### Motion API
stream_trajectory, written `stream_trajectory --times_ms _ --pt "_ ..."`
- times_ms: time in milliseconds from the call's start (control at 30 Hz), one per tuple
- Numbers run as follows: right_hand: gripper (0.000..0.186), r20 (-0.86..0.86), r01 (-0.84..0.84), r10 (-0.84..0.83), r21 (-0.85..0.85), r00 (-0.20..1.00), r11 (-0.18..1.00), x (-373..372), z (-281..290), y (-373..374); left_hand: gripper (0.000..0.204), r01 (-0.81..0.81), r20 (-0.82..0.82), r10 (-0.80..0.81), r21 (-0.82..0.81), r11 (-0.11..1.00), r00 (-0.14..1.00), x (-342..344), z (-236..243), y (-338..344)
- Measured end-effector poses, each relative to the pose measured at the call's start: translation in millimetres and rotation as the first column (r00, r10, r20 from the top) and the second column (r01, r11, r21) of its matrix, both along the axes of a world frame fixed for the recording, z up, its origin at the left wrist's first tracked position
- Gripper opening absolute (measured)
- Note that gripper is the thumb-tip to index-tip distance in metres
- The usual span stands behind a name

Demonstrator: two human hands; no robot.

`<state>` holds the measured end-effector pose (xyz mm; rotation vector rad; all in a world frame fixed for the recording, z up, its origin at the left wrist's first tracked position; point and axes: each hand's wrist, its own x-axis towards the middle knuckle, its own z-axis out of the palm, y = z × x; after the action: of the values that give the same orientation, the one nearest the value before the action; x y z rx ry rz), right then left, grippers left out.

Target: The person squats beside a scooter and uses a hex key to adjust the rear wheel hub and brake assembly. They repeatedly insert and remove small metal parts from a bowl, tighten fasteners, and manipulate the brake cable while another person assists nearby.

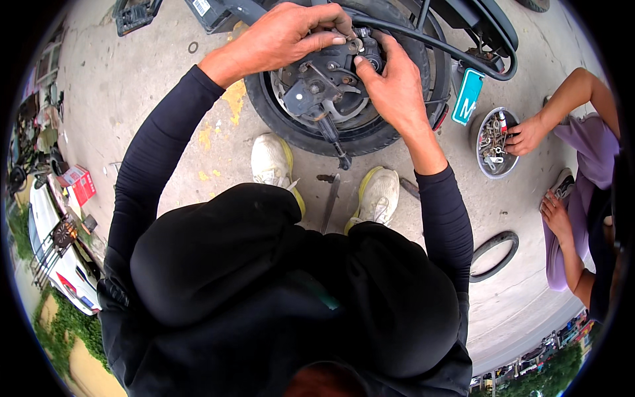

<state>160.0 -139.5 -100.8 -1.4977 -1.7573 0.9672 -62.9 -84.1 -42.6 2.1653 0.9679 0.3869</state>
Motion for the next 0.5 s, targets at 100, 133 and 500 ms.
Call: stream_trajectory --times_ms 100,133,500 --pt "0.056 -0.061 0.003 -0.007 -0.053 0.998 0.999 1.2 0.4 -1.5 0.024 -0.018 -0.041 0.020 0.057 0.998 0.999 -3.0 -6.6 -5.0" --pt "0.055 -0.100 0.005 -0.015 -0.106 0.995 0.994 0.9 3.1 -1.2 0.024 -0.029 -0.052 0.032 0.049 0.998 0.998 -2.4 -6.1 -7.0" --pt "0.041 -0.118 0.173 -0.187 -0.114 0.975 0.978 -11.8 1.6 -0.5 0.022 0.015 -0.040 -0.010 0.106 0.994 0.999 -0.7 -12.0 -7.2"
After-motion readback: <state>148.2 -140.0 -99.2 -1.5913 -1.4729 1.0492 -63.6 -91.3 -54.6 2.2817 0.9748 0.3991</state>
